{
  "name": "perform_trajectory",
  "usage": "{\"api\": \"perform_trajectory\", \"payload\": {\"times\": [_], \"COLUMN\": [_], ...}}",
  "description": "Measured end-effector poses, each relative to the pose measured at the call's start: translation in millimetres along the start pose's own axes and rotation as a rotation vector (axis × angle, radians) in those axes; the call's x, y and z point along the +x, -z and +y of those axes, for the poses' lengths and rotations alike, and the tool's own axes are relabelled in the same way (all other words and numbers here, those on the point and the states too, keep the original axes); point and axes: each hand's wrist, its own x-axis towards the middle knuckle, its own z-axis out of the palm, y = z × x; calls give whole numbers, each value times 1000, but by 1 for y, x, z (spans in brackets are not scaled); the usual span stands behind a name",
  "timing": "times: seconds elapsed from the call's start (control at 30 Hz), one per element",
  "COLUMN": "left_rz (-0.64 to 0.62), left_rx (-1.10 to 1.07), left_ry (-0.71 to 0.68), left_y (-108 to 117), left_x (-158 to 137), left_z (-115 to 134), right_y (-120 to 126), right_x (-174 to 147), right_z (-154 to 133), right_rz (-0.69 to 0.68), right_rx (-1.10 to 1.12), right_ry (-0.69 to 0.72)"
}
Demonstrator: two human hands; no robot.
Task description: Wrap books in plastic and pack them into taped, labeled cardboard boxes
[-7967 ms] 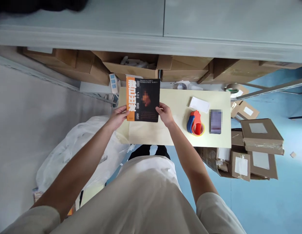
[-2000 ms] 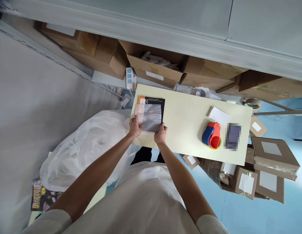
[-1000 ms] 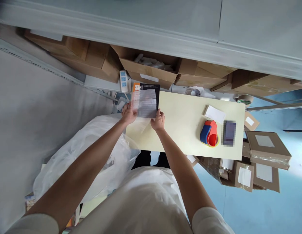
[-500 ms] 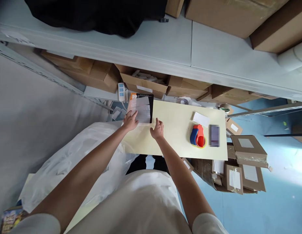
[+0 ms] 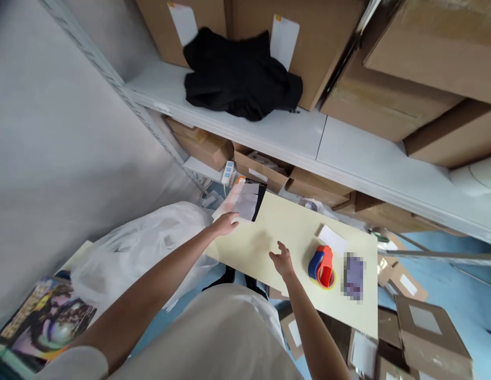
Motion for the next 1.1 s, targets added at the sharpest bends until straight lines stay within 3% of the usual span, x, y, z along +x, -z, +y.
{"api": "perform_trajectory", "payload": {"times": [0.13, 0.27, 0.4, 0.63, 0.87, 1.1], "left_rz": [86, 99, 152, 434, 761, 1234], "left_rx": [-117, -162, -333, -467, -512, -656], "left_ry": [15, 5, 48, 215, 390, 635], "left_y": [3, -5, -29, -73, -69, -85], "left_x": [-40, -99, -158, -228, -305, -414], "left_z": [8, 13, 4, -13, -36, -79], "right_y": [15, 22, 21, 3, -68, -166], "right_x": [4, -3, -18, -36, -61, -140], "right_z": [3, -4, -8, -12, -67, -106], "right_rz": [-132, -228, -226, -364, -775, -1189], "right_rx": [109, 143, 152, 76, -75, -298], "right_ry": [47, 141, 249, 390, 638, 876]}}
